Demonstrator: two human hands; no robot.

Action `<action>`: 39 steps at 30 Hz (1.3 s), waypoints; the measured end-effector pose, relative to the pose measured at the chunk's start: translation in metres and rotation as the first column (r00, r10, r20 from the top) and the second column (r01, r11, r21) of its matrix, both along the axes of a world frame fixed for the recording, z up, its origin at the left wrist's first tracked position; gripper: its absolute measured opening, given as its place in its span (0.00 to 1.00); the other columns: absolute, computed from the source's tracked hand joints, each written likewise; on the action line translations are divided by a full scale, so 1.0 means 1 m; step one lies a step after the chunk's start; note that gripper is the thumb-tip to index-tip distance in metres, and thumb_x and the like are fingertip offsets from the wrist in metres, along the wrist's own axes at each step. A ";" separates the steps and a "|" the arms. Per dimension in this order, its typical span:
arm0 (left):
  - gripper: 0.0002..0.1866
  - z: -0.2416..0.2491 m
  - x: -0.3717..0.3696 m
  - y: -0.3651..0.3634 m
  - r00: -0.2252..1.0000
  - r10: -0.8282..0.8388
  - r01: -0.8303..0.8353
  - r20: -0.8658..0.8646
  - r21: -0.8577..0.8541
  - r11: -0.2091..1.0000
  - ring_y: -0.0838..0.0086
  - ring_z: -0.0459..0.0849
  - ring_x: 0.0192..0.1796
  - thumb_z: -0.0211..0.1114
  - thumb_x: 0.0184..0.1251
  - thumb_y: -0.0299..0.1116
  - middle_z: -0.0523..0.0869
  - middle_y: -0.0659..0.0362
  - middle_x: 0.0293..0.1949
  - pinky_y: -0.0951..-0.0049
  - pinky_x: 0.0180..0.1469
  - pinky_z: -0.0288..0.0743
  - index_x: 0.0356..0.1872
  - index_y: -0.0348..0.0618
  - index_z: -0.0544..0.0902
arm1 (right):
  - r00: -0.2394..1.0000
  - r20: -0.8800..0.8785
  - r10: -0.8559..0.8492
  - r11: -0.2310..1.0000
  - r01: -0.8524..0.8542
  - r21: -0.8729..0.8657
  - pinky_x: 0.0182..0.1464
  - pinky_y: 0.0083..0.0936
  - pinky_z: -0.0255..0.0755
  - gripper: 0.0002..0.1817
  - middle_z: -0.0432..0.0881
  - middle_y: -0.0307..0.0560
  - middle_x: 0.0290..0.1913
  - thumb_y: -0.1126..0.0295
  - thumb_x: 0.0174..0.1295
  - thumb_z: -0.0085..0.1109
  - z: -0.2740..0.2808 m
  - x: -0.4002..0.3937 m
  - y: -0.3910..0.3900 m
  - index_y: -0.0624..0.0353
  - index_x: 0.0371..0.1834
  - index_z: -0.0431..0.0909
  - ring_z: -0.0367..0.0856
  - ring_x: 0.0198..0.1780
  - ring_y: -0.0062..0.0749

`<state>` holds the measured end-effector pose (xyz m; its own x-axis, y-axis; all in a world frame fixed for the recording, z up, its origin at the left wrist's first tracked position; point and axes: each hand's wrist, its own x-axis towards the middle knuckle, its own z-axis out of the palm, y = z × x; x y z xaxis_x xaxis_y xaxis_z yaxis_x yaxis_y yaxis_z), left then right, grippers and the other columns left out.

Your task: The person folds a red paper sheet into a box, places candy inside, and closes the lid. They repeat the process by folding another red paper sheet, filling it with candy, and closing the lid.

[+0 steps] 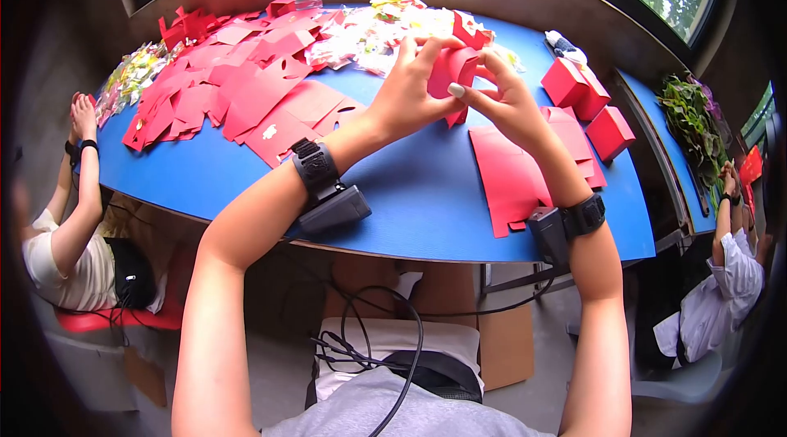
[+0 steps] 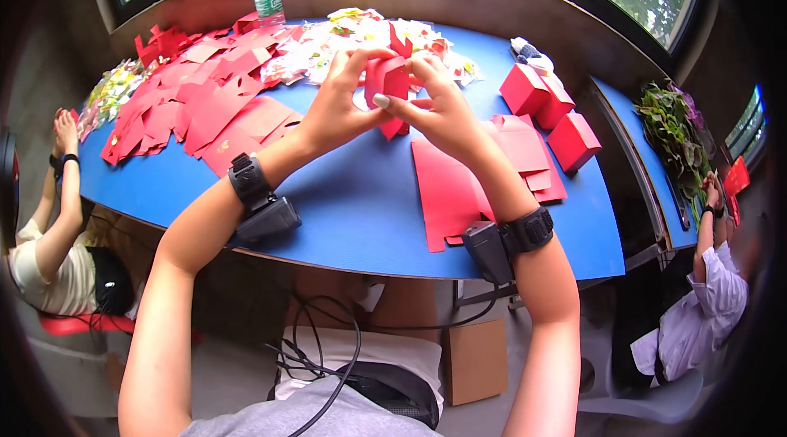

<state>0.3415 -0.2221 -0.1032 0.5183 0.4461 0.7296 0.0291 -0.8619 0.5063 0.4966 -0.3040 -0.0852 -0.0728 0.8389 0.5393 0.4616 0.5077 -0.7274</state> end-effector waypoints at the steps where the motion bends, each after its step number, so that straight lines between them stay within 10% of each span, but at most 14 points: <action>1: 0.32 0.000 0.000 0.002 1.000 -0.015 0.016 -0.018 0.032 0.999 0.56 0.66 0.60 0.71 0.50 0.39 0.72 0.47 0.51 0.58 0.59 0.68 0.57 0.47 0.69 | 1.000 0.016 -0.007 1.000 0.007 0.002 0.44 0.26 0.79 0.22 0.69 0.46 0.49 0.61 0.55 0.67 0.001 0.000 0.000 0.62 0.47 0.73 0.75 0.50 0.32; 14: 0.34 0.010 -0.008 0.002 0.999 -0.035 0.034 -0.042 -0.026 0.999 0.56 0.65 0.59 0.75 0.43 0.37 0.69 0.45 0.51 0.61 0.61 0.63 0.53 0.40 0.70 | 0.987 0.140 -0.075 0.996 0.067 0.059 0.52 0.35 0.75 0.17 0.75 0.43 0.45 0.65 0.53 0.66 0.006 0.008 -0.004 0.60 0.41 0.72 0.76 0.50 0.29; 21: 0.26 0.007 -0.004 0.007 0.998 0.010 -0.026 0.061 0.258 0.966 0.55 0.70 0.56 0.69 0.56 0.39 0.65 0.45 0.53 0.64 0.57 0.70 0.53 0.36 0.72 | 0.984 -0.175 0.021 1.000 -0.023 -0.006 0.55 0.32 0.70 0.11 0.77 0.39 0.40 0.69 0.57 0.62 -0.003 0.014 0.004 0.56 0.40 0.70 0.75 0.52 0.27; 27: 0.20 0.010 -0.008 0.013 0.954 -0.265 0.281 0.136 -0.112 0.953 0.72 0.65 0.60 0.44 0.74 0.39 0.70 0.55 0.53 0.71 0.63 0.58 0.57 0.36 0.73 | 0.962 -0.246 0.116 0.989 -0.135 -0.060 0.57 0.25 0.67 0.16 0.78 0.39 0.45 0.70 0.55 0.63 0.000 0.016 0.003 0.54 0.47 0.73 0.74 0.52 0.25; 31: 0.20 0.011 -0.007 0.012 0.954 -0.254 0.284 0.161 -0.203 0.937 0.72 0.68 0.56 0.48 0.73 0.39 0.72 0.55 0.50 0.72 0.62 0.59 0.57 0.37 0.72 | 0.934 -0.333 0.129 0.984 -0.161 -0.070 0.57 0.25 0.67 0.20 0.78 0.38 0.46 0.71 0.54 0.64 0.000 0.009 0.000 0.54 0.52 0.74 0.74 0.53 0.24; 33: 0.20 0.015 -0.009 0.005 0.890 -0.337 0.455 0.307 -0.532 0.714 0.72 0.73 0.53 0.54 0.69 0.39 0.74 0.54 0.47 0.73 0.59 0.63 0.57 0.40 0.70 | 0.905 -0.401 0.144 0.975 -0.200 -0.100 0.55 0.23 0.68 0.20 0.78 0.37 0.45 0.74 0.52 0.63 0.002 0.010 -0.001 0.55 0.51 0.75 0.74 0.51 0.23; 39: 0.23 0.003 -0.005 0.011 0.868 -0.209 0.453 0.450 -0.547 0.704 0.73 0.77 0.52 0.64 0.61 0.33 0.73 0.54 0.47 0.74 0.53 0.72 0.53 0.45 0.64 | 0.894 -0.389 0.223 0.946 -0.295 -0.136 0.52 0.21 0.71 0.15 0.79 0.37 0.40 0.77 0.49 0.61 0.003 0.010 -0.004 0.56 0.42 0.78 0.74 0.48 0.20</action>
